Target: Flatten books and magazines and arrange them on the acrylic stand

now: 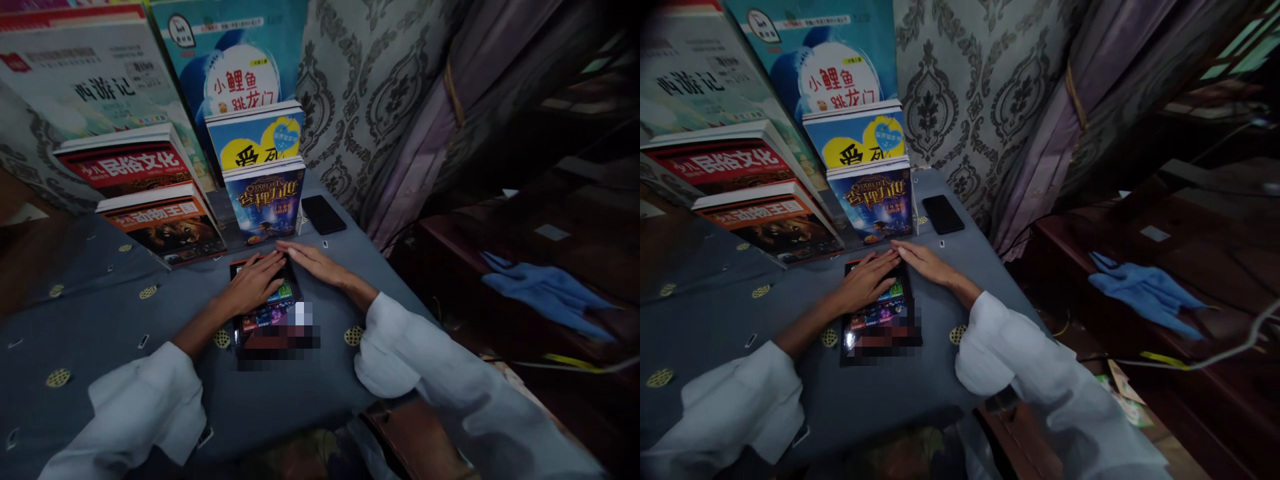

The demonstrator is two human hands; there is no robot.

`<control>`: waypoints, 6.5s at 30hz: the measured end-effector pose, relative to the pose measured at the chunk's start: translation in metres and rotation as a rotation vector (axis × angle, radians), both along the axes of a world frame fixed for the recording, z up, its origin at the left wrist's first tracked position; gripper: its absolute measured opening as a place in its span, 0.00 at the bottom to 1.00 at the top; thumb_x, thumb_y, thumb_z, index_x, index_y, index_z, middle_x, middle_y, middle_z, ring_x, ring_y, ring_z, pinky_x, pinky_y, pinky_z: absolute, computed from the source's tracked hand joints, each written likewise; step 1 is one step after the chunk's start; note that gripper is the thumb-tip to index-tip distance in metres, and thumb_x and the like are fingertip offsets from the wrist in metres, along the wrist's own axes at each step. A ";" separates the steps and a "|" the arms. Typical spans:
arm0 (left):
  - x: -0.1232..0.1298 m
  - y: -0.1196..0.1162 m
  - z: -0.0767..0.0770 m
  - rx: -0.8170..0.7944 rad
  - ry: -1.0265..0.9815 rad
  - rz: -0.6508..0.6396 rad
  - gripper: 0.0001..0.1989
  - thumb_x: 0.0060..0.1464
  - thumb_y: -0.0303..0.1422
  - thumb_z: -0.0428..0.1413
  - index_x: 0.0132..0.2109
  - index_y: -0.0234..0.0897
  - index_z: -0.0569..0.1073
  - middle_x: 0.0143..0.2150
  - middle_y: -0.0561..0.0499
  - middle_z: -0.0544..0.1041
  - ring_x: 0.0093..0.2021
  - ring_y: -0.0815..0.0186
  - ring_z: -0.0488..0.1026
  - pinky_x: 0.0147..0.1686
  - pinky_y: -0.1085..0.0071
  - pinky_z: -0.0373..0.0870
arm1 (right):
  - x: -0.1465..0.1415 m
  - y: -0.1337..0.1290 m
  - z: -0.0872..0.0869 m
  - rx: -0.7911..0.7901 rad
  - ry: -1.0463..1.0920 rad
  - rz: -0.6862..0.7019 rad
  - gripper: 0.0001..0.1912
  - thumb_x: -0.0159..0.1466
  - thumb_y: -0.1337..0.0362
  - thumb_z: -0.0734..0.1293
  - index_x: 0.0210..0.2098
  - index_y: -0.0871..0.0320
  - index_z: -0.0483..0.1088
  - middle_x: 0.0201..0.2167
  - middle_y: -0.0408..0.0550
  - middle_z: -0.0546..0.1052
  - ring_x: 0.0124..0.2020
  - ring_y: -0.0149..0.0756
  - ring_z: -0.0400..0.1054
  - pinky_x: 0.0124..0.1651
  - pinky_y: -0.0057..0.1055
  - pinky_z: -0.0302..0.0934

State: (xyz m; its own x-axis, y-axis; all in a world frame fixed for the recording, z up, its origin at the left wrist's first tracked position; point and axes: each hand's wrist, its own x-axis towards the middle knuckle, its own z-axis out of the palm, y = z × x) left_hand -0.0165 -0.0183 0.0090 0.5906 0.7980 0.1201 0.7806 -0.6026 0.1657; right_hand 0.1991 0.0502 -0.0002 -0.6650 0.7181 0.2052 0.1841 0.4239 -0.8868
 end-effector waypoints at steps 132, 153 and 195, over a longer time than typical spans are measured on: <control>-0.012 -0.213 -0.005 0.378 -0.061 0.175 0.18 0.66 0.24 0.44 0.55 0.31 0.75 0.57 0.43 0.78 0.56 0.58 0.77 0.48 0.62 0.78 | -0.086 -0.049 0.020 0.547 -0.386 0.524 0.25 0.75 0.56 0.56 0.68 0.56 0.60 0.71 0.51 0.59 0.72 0.36 0.50 0.74 0.40 0.47; -0.062 -0.149 0.013 -0.015 -0.221 0.085 0.22 0.71 0.33 0.45 0.68 0.40 0.61 0.66 0.45 0.70 0.67 0.63 0.66 0.64 0.56 0.67 | -0.092 -0.004 0.000 0.548 -0.354 0.361 0.25 0.75 0.56 0.53 0.68 0.55 0.60 0.71 0.50 0.60 0.72 0.39 0.52 0.72 0.49 0.50; -0.066 -0.052 -0.018 0.172 -0.138 0.324 0.20 0.68 0.33 0.45 0.62 0.38 0.71 0.67 0.42 0.68 0.67 0.55 0.66 0.62 0.51 0.67 | 0.031 -0.149 -0.006 0.650 -0.567 0.054 0.38 0.71 0.52 0.62 0.73 0.59 0.45 0.74 0.64 0.48 0.75 0.54 0.32 0.71 0.61 0.45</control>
State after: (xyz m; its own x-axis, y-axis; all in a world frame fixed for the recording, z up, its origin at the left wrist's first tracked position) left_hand -0.0825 -0.0705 -0.0091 0.2800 0.9018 0.3292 0.9126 -0.3565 0.2005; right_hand 0.2302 -0.0992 -0.0060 -0.8210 0.5381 0.1910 0.4908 0.8360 -0.2454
